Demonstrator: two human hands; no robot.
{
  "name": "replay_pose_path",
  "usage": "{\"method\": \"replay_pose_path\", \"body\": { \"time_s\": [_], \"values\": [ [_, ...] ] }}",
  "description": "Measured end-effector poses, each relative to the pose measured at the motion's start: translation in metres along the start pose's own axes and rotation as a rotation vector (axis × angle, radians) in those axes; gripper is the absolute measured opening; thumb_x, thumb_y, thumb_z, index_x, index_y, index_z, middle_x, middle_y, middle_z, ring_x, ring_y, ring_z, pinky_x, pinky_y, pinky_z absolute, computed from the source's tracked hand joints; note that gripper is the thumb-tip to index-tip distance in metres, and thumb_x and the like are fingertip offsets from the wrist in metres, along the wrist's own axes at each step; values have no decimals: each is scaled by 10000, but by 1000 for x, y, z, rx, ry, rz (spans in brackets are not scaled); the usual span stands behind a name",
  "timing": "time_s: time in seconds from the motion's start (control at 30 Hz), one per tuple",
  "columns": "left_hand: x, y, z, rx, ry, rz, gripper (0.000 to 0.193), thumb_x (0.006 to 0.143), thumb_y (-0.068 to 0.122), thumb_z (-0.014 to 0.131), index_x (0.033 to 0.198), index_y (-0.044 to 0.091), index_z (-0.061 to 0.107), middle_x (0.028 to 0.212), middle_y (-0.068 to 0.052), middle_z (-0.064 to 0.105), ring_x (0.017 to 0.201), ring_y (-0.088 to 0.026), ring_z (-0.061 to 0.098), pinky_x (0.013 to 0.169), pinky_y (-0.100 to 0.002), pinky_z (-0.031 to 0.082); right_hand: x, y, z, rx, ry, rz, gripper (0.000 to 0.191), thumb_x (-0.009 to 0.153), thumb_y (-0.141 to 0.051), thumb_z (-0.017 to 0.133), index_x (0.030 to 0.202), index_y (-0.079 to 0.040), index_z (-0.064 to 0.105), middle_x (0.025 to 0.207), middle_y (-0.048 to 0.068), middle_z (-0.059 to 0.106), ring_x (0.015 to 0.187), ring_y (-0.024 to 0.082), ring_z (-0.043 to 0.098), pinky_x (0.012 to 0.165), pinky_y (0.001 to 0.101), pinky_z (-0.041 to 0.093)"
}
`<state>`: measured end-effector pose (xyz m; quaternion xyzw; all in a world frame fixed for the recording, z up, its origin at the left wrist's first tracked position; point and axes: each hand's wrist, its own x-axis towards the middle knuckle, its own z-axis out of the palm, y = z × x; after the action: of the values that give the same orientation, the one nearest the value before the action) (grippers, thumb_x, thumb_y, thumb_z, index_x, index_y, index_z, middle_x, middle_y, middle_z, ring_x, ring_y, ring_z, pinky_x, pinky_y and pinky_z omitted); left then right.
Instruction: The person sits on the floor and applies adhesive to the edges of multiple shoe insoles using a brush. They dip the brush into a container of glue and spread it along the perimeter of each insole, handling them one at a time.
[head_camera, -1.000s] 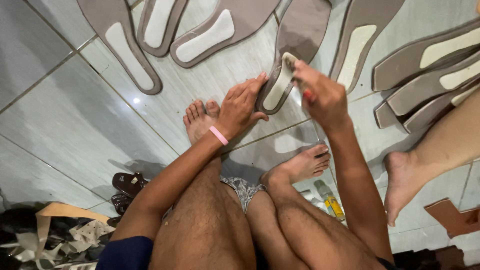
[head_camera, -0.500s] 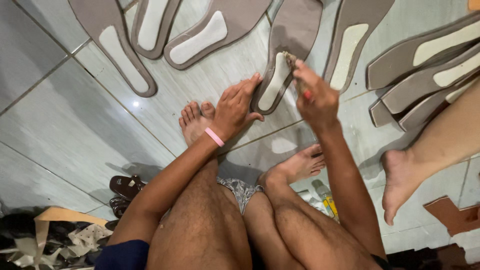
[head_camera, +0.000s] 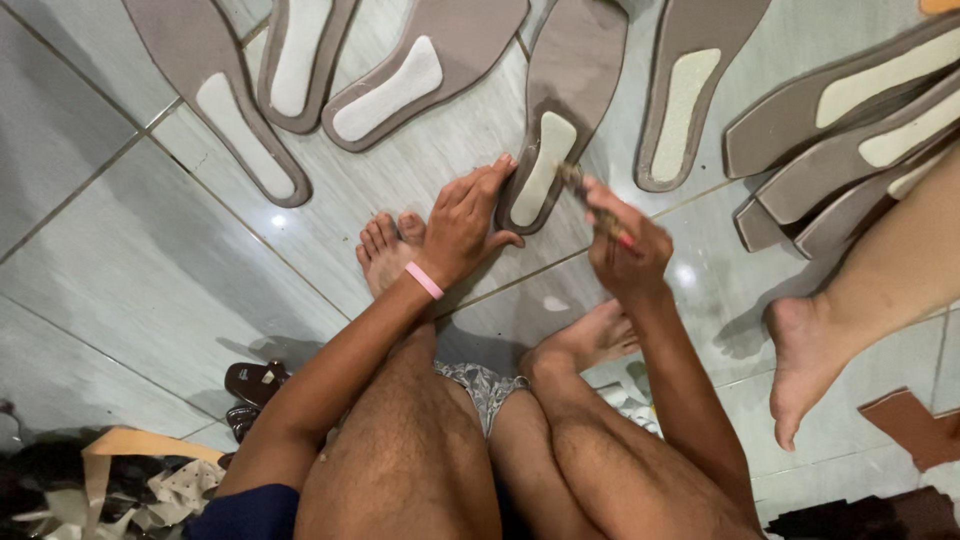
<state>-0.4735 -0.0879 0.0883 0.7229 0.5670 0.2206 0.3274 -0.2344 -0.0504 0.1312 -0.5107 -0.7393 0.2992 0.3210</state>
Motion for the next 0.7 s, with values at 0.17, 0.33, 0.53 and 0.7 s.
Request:
{"method": "replay_pose_path", "body": {
  "time_s": [0.17, 0.33, 0.53, 0.7],
  "values": [
    [-1, -1, 1, -2, -28, -27, 1166, 679, 458, 884, 1603, 56, 299, 1513, -53, 516, 1395, -238, 500, 1152, -399, 378, 44, 13, 11, -115, -80, -172, 263, 1014, 42, 706, 1254, -35, 632, 1317, 141, 701, 1142, 287, 750, 903, 378, 661],
    [-1, -2, 3, -27, 0, -9, 1179, 645, 442, 899, 1586, 56, 302, 1542, -71, 489, 1388, -245, 498, 1142, -397, 377, 10, -16, 6, -148, -266, -268, 216, 1007, -102, 684, 1206, -39, 629, 1337, 194, 674, 1119, 303, 729, 858, 352, 640],
    [-2, -2, 1, -11, -13, 15, 1110, 673, 376, 903, 1576, 60, 341, 1537, -69, 495, 1370, -250, 510, 1143, -404, 377, -38, -15, 6, 259, -271, 36, 208, 1047, 27, 583, 1250, 6, 624, 1276, 165, 703, 1103, 271, 748, 839, 342, 678],
    [-3, -3, -1, -85, -12, 80, 1066, 768, 345, 898, 1576, 8, 291, 1477, -187, 488, 1345, -352, 495, 1139, -461, 392, -54, 2, -6, 416, 223, 467, 187, 1111, -101, 585, 1256, 8, 542, 1234, 188, 700, 1064, 241, 742, 817, 341, 664]
  ]
}}
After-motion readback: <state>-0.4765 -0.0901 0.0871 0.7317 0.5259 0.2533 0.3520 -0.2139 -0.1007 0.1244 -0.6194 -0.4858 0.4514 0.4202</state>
